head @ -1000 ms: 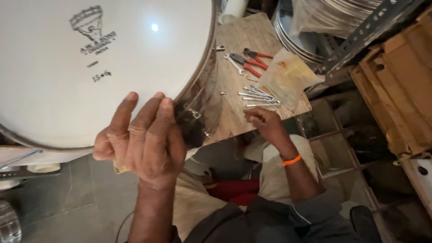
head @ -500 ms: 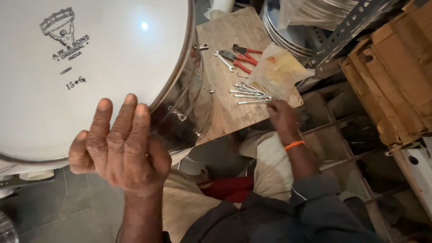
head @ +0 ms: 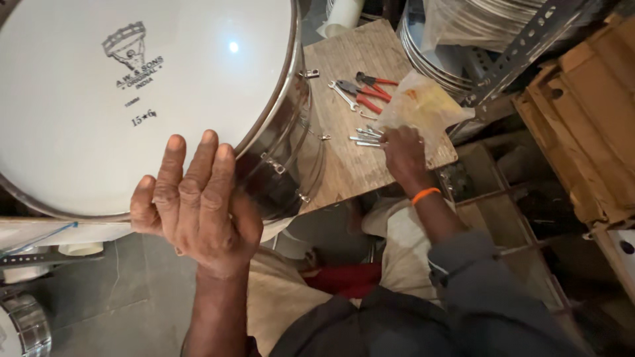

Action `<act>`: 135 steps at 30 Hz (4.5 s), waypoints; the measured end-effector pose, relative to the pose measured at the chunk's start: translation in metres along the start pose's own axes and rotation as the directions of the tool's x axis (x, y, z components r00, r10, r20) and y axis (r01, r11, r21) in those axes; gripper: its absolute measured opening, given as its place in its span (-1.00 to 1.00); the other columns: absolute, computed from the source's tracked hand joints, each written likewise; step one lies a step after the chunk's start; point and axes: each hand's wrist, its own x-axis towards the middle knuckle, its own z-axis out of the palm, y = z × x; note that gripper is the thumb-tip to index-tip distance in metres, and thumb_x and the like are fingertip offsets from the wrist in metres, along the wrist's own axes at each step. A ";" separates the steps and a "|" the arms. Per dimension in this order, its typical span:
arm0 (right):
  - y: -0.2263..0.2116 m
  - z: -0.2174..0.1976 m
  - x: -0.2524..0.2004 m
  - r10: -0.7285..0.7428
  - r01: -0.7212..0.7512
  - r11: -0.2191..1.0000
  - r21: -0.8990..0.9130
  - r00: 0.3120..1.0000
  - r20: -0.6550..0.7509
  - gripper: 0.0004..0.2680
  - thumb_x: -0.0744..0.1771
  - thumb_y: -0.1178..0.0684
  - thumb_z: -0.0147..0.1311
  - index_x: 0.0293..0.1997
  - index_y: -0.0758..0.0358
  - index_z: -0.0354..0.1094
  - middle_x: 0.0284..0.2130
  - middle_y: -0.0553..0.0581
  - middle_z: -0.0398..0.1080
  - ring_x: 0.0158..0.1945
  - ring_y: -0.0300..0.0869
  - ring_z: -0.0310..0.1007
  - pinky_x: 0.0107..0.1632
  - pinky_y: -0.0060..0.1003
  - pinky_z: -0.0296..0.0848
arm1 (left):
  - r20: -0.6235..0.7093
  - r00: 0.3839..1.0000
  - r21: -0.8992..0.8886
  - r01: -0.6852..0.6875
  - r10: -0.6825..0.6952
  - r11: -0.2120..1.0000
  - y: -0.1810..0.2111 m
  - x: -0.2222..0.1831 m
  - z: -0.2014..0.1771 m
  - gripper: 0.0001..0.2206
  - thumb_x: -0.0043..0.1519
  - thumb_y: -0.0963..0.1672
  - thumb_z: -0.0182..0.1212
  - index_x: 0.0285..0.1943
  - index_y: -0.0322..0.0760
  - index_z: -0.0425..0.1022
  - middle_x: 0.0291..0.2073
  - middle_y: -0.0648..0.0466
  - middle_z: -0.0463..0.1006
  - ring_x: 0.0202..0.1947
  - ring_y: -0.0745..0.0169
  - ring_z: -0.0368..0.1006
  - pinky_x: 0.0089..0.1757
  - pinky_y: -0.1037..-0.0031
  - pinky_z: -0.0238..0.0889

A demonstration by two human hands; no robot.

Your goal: The person assembles a drum by inserting metal rods into the side brackets of the drum shell and then tightening them to secure the drum head.

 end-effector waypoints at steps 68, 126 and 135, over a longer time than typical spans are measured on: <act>-0.152 -0.142 -0.054 -0.610 -0.771 -0.068 0.633 0.534 0.585 -0.65 0.42 -0.19 -0.01 0.04 0.38 0.40 -0.23 0.10 0.51 -0.36 -0.27 0.44 -0.13 -0.31 0.41 | 0.937 0.335 -0.293 0.907 0.097 -0.304 0.030 -0.112 0.031 -0.86 0.27 -0.14 0.22 -0.14 -0.31 0.64 -0.66 0.16 0.51 -0.71 0.52 0.31 -0.62 0.61 0.13; -0.139 -0.136 -0.069 -0.555 -0.783 -0.257 0.566 0.599 0.578 -0.73 0.45 -0.13 -0.02 -0.07 0.34 0.37 -0.40 0.11 0.42 -0.33 -0.20 0.45 -0.19 -0.29 0.42 | 0.880 0.455 -0.473 0.818 -0.135 -0.327 0.050 -0.099 0.047 -0.87 0.32 -0.21 0.32 -0.20 -0.48 0.52 -0.60 0.13 0.46 -0.69 0.50 0.22 -0.62 0.61 0.04; -0.135 -0.130 -0.073 -0.575 -0.791 -0.273 0.547 0.590 0.566 -0.74 0.46 -0.12 0.01 -0.14 0.33 0.38 -0.41 0.12 0.43 -0.32 -0.18 0.46 -0.19 -0.27 0.42 | 0.887 0.460 -0.442 0.828 -0.034 -0.344 0.046 -0.095 0.041 -0.86 0.29 -0.18 0.27 -0.11 -0.44 0.63 -0.65 0.15 0.47 -0.72 0.52 0.21 -0.63 0.63 0.03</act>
